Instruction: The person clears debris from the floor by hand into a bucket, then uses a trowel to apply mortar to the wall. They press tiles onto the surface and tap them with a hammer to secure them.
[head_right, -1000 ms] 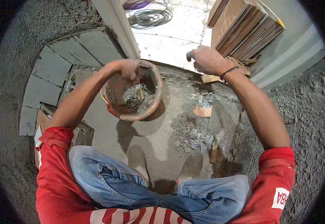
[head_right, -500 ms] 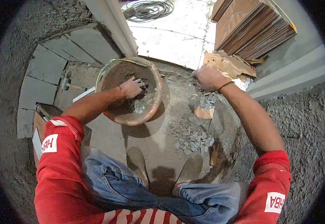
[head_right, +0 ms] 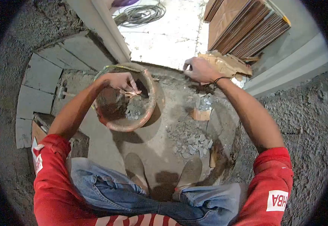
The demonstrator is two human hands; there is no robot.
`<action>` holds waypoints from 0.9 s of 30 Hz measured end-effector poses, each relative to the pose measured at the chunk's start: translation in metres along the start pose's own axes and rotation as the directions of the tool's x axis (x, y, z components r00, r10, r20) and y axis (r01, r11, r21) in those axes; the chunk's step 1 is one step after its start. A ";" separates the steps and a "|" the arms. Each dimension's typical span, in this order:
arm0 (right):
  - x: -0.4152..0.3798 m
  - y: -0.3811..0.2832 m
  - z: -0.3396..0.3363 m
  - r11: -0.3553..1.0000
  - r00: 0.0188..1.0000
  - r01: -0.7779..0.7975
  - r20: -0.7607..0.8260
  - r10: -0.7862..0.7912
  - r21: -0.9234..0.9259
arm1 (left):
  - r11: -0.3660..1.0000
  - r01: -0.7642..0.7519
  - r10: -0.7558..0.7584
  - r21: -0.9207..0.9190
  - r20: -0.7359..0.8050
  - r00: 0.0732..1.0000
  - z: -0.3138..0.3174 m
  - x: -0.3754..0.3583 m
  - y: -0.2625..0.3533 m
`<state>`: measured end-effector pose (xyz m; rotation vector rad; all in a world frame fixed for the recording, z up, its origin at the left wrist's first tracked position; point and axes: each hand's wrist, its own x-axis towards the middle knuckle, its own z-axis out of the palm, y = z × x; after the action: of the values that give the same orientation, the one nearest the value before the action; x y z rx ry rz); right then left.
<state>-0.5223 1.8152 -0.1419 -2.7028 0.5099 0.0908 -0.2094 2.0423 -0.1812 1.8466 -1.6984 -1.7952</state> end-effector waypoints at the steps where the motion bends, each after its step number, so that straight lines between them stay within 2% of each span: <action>1: 0.001 -0.006 -0.004 0.990 0.998 0.038 -0.058 -0.030 0.133 | 0.981 0.038 -0.037 -0.188 0.011 0.999 -0.004 -0.015 0.026; 2: -0.004 -0.027 -0.022 0.922 0.993 -0.107 0.081 0.083 0.373 | 0.977 -0.023 0.015 -0.210 -0.037 0.999 -0.007 -0.024 0.043; 3: -0.012 -0.052 -0.038 0.776 0.958 -0.273 0.236 0.165 0.568 | 0.973 -0.116 0.100 -0.201 -0.092 0.991 -0.012 -0.020 0.046; 5: -0.012 -0.065 -0.032 0.584 0.974 -0.188 0.225 0.009 0.789 | 0.861 -0.190 0.093 -0.472 -0.222 0.971 -0.010 -0.027 0.081; 6: -0.014 -0.075 -0.031 0.570 0.977 -0.163 0.214 -0.024 0.806 | 0.785 -0.293 0.150 -0.546 -0.291 0.945 -0.007 -0.022 0.091; 7: -0.016 -0.085 -0.029 0.553 0.977 -0.136 0.205 -0.065 0.822 | 0.788 -0.314 0.185 -0.530 -0.283 0.941 -0.005 -0.012 0.100; 8: -0.017 -0.095 -0.028 0.536 0.978 -0.137 0.201 -0.062 0.833 | 0.655 -0.399 0.180 -0.642 -0.381 0.907 -0.002 0.001 0.103; 9: -0.019 -0.105 -0.026 0.516 0.978 -0.137 0.198 -0.066 0.846 | 0.497 -0.477 0.148 -0.725 -0.471 0.870 0.004 0.008 0.107; 10: -0.025 -0.116 -0.023 0.490 0.993 -0.097 0.118 -0.012 0.866 | 0.451 -0.468 0.032 -0.760 -0.510 0.859 0.020 -0.007 0.146; 11: -0.024 -0.119 -0.023 0.495 0.994 -0.097 0.113 -0.003 0.863 | 0.452 -0.471 0.043 -0.758 -0.509 0.860 0.028 0.002 0.150; 13: -0.017 -0.116 -0.011 0.343 0.981 -0.157 0.107 0.159 0.926 | 0.363 -0.490 0.058 -0.792 -0.506 0.861 0.036 0.018 0.152; 14: -0.013 -0.111 -0.009 0.308 0.966 -0.198 0.132 0.222 0.930 | 0.374 -0.457 0.221 -0.807 -0.401 0.889 0.034 0.015 0.149; 15: -0.013 -0.102 -0.006 0.310 0.965 -0.200 0.132 0.226 0.929 | 0.373 -0.457 0.225 -0.807 -0.399 0.889 0.037 0.016 0.153; 17: -0.016 -0.078 -0.002 0.515 0.971 -0.186 0.077 0.226 0.837 | 0.537 -0.509 0.058 -0.672 -0.573 0.818 0.046 0.020 0.163; 18: -0.015 -0.061 -0.003 0.643 0.966 -0.230 0.089 0.245 0.730 | 0.786 -0.396 -0.037 -0.474 -0.676 0.736 0.033 0.046 0.135; 19: -0.017 -0.047 -0.008 0.711 0.957 -0.258 0.074 0.279 0.654 | 0.784 -0.398 -0.037 -0.476 -0.676 0.736 0.032 0.041 0.130; 20: -0.020 -0.029 -0.016 0.770 0.949 -0.285 0.056 0.310 0.571 | 0.829 -0.423 0.025 -0.366 -0.731 0.682 0.034 0.034 0.128; 21: -0.014 0.016 -0.011 0.951 0.970 -0.184 -0.113 0.217 0.249 | 0.864 -0.435 0.091 -0.251 -0.774 0.627 0.034 0.029 0.121; 22: -0.022 0.033 -0.031 0.949 0.934 -0.313 -0.171 0.314 0.029 | 0.894 -0.382 0.122 -0.234 -0.693 0.710 0.022 0.027 0.101; 23: -0.038 0.043 -0.047 0.882 0.889 -0.435 -0.240 0.389 -0.182 | 0.850 -0.396 0.128 -0.349 -0.592 0.796 0.020 0.016 0.098; 24: -0.057 0.049 -0.055 0.866 0.856 -0.438 -0.406 0.321 -0.239 | 0.867 -0.311 0.113 -0.390 -0.453 0.884 0.015 0.006 0.087; 25: -0.067 0.063 -0.058 0.799 0.805 -0.518 -0.491 0.333 -0.307 | 0.882 -0.220 0.093 -0.417 -0.304 0.948 0.008 -0.003 0.072; 26: -0.072 0.079 -0.060 0.719 0.748 -0.595 -0.575 0.331 -0.360 | 0.909 -0.149 0.043 -0.388 -0.269 0.962 0.006 -0.003 0.049; 27: -0.074 0.093 -0.056 0.710 0.705 -0.623 -0.630 0.326 -0.329 | 0.909 -0.130 0.023 -0.395 -0.263 0.965 0.002 -0.002 0.026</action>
<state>-0.6253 1.7385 -0.1143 -3.0002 1.6121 -0.4701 -0.2266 2.0346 -0.1633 1.7084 -1.1778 -1.6413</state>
